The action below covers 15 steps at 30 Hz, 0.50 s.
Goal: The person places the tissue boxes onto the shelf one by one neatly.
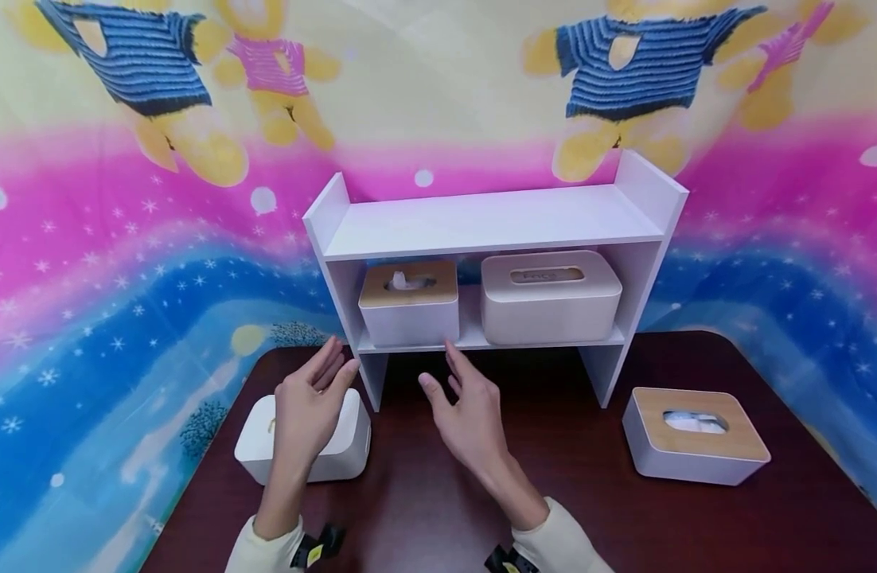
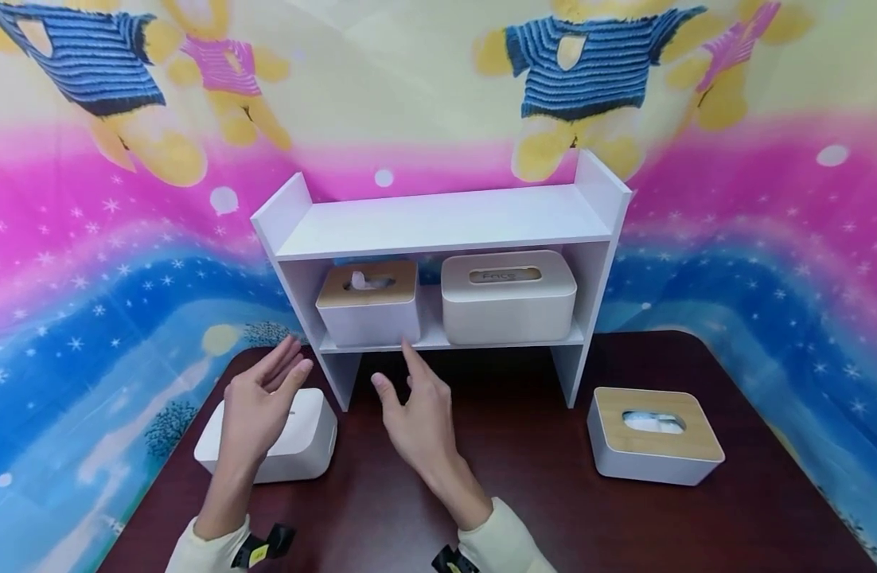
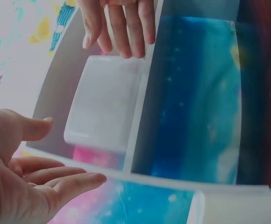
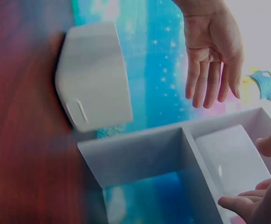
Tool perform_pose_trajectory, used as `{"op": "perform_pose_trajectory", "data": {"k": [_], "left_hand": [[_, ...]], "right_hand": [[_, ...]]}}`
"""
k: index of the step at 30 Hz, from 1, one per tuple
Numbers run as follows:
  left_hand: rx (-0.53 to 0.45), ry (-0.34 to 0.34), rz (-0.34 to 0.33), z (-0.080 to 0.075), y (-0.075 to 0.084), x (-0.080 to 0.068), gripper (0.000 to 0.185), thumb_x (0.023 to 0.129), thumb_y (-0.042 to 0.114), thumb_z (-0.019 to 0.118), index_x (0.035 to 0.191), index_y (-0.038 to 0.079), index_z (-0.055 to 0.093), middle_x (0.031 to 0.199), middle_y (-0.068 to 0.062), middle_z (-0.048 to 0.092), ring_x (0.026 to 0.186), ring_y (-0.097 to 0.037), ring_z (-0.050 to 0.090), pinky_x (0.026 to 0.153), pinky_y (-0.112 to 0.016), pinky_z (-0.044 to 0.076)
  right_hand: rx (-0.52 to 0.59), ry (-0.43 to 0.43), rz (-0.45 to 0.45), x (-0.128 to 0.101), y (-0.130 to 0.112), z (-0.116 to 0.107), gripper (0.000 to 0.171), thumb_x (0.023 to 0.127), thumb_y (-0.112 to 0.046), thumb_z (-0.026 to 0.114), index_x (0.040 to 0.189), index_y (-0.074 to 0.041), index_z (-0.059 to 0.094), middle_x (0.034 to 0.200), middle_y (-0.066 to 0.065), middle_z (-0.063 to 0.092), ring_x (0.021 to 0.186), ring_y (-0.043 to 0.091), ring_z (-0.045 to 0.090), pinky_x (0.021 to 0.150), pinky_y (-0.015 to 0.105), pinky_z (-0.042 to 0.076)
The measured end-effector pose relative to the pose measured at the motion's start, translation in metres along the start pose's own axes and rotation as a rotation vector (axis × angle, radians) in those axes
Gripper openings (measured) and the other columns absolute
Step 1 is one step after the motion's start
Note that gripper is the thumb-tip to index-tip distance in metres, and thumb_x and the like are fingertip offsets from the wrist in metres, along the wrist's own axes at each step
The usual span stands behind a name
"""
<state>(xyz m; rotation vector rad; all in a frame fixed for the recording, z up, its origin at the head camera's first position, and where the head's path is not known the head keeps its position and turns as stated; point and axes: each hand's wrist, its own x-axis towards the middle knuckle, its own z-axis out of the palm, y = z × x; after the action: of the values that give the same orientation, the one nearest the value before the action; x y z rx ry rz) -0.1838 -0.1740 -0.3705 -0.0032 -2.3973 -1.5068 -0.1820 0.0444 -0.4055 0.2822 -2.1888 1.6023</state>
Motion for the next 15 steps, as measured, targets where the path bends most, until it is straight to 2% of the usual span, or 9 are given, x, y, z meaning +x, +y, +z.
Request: {"op": "perform_pose_trajectory", "data": {"k": [3, 6, 8, 10, 15], "left_hand": [[0.006, -0.022, -0.048, -0.009, -0.007, -0.007, 0.063, 0.104, 0.039, 0.073, 0.161, 0.024, 0.050, 0.160, -0.001, 0.058, 0.144, -0.018, 0.060, 0.102, -0.022, 0.054], [0.024, -0.025, -0.072, -0.018, -0.015, -0.013, 0.066, 0.104, 0.039, 0.073, 0.162, 0.024, 0.048, 0.162, -0.001, 0.056, 0.146, -0.018, 0.058, 0.097, -0.009, 0.050], [0.062, -0.025, -0.079, -0.025, -0.020, -0.016, 0.068, 0.104, 0.042, 0.072, 0.163, 0.024, 0.046, 0.164, -0.002, 0.054, 0.147, -0.019, 0.056, 0.097, -0.006, 0.048], [0.114, -0.019, -0.083, -0.032, -0.025, -0.018, 0.070, 0.103, 0.045, 0.072, 0.164, 0.024, 0.044, 0.164, -0.003, 0.053, 0.148, -0.020, 0.055, 0.099, -0.010, 0.048], [0.231, -0.005, -0.129, -0.046, -0.036, -0.020, 0.074, 0.104, 0.046, 0.071, 0.167, 0.024, 0.039, 0.167, -0.006, 0.049, 0.149, -0.026, 0.054, 0.106, -0.031, 0.049]], "right_hand": [[-0.005, -0.042, 0.030, -0.008, 0.002, 0.006, 0.067, 0.102, -0.025, 0.077, 0.160, -0.006, 0.050, 0.161, 0.015, 0.055, 0.147, 0.025, 0.056, 0.111, 0.042, 0.055], [-0.044, -0.075, 0.027, -0.015, 0.004, 0.012, 0.066, 0.103, -0.028, 0.076, 0.160, -0.007, 0.051, 0.161, 0.016, 0.055, 0.142, 0.031, 0.061, 0.109, 0.045, 0.057], [-0.073, -0.095, 0.014, -0.018, 0.006, 0.015, 0.065, 0.103, -0.029, 0.075, 0.159, -0.006, 0.052, 0.160, 0.016, 0.056, 0.137, 0.034, 0.065, 0.107, 0.047, 0.058], [-0.096, -0.116, 0.011, -0.020, 0.006, 0.018, 0.065, 0.103, -0.031, 0.075, 0.159, -0.006, 0.052, 0.160, 0.015, 0.057, 0.133, 0.035, 0.067, 0.106, 0.049, 0.059], [-0.129, -0.175, 0.022, -0.022, 0.010, 0.021, 0.066, 0.103, -0.033, 0.074, 0.158, -0.004, 0.052, 0.160, 0.015, 0.057, 0.145, 0.032, 0.059, 0.116, 0.052, 0.051]]}}
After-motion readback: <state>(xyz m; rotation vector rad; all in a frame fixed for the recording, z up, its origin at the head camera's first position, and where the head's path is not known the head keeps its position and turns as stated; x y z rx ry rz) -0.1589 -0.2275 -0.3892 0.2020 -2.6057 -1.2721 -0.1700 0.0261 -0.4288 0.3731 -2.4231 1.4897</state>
